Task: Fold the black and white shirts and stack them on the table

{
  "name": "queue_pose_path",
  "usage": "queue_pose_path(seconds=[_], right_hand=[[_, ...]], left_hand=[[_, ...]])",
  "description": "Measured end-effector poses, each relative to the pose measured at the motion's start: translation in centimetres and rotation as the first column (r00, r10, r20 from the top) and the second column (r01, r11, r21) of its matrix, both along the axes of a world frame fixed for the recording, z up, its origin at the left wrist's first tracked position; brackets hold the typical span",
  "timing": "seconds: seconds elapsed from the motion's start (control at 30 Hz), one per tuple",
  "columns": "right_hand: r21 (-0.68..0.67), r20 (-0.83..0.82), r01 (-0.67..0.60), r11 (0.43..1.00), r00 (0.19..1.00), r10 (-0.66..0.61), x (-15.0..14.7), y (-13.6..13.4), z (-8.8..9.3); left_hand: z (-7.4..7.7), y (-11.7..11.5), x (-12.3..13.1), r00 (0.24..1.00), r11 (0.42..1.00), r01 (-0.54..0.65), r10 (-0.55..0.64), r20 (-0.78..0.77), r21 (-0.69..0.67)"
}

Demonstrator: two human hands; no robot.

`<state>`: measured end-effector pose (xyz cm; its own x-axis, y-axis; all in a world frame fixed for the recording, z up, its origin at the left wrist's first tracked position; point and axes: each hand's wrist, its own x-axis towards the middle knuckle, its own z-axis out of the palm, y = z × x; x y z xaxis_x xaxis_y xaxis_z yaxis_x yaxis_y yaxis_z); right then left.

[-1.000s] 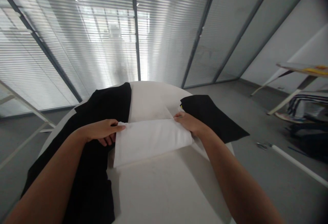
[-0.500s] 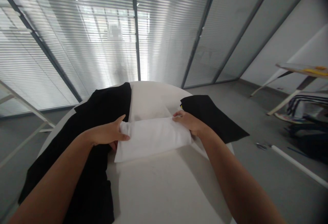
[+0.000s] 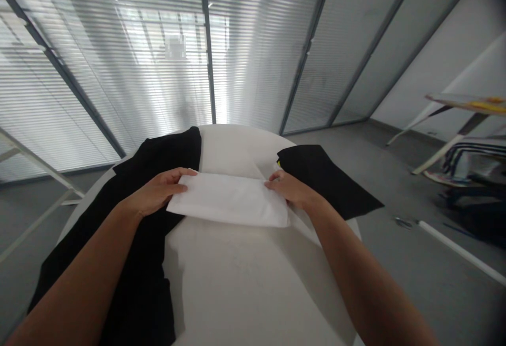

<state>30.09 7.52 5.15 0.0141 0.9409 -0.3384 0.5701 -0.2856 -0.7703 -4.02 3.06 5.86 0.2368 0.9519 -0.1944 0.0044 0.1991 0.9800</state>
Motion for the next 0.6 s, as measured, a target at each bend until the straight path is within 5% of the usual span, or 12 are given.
queue_pose_path(seconds=[0.17,0.33,0.5,0.6], right_hand=[[0.020,-0.013,-0.049,0.999,0.999,0.049,0.2,0.1,-0.4],[0.210,-0.108,-0.102,0.972,0.986,0.127,0.8,0.8,-1.5],[0.178,-0.408,0.059,0.982,0.913,0.019,0.5,1.6,-2.3],[0.146,-0.482,0.165,0.976,0.873,-0.075,-0.2,1.9,-2.8]], left_hand=[[-2.6,1.2,0.0,0.980,0.980,-0.183,0.175,0.095,0.076],[-2.8,1.3,0.1,0.955,0.957,-0.263,0.240,0.175,0.123],[-2.3,1.7,0.5,0.904,0.922,-0.382,0.359,0.231,0.064],[-2.5,2.4,1.1,0.866,0.871,-0.477,0.489,0.104,-0.122]])
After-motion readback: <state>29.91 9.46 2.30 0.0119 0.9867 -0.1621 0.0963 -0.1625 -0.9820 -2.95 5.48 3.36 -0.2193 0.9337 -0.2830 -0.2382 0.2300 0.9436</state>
